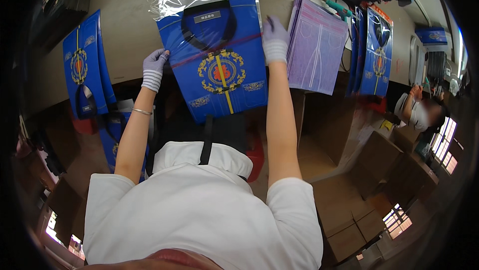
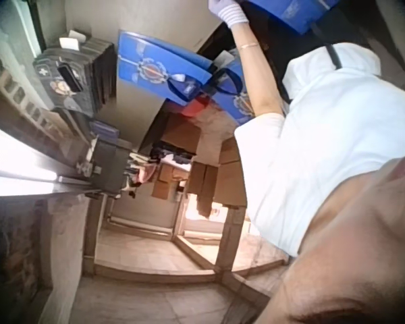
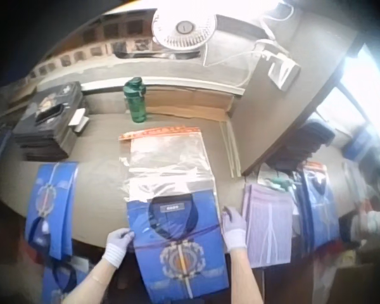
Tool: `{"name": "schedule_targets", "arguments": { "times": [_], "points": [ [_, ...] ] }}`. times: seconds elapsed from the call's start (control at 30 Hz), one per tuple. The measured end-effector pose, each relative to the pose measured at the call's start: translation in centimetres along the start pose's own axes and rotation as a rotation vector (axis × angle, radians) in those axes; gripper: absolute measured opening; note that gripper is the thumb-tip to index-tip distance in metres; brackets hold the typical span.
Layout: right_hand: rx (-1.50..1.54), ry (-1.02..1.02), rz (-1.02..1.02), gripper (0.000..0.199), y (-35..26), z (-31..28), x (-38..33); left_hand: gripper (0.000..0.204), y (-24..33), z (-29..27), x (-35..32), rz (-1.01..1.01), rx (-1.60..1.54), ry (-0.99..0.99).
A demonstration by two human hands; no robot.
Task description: The recorder is placing folders and printed materials into clear plastic adhesive bags.
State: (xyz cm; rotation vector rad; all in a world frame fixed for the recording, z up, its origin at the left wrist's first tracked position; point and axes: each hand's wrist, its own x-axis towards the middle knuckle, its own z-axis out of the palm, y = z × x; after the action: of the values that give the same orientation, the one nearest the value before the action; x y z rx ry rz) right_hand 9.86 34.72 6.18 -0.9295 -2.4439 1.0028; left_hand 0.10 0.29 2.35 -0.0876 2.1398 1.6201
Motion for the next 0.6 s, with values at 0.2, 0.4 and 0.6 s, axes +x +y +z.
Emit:
{"name": "schedule_targets", "arguments": {
  "times": [0.2,0.4,0.6],
  "points": [
    [0.005,-0.078,0.032,0.022,-0.1,1.8,3.4,0.023,1.4,-0.5,1.7,-0.025,0.026,-0.031],
    [0.385,-0.102,0.224,0.022,1.6,-0.3,-5.0,0.019,-1.0,-1.2,-2.4,0.01,-0.011,0.027],
    [0.433,-0.146,0.336,0.018,2.9,-1.2,-11.1,0.014,-2.9,-3.2,-6.6,-0.031,0.083,-0.248]
  ]
}}
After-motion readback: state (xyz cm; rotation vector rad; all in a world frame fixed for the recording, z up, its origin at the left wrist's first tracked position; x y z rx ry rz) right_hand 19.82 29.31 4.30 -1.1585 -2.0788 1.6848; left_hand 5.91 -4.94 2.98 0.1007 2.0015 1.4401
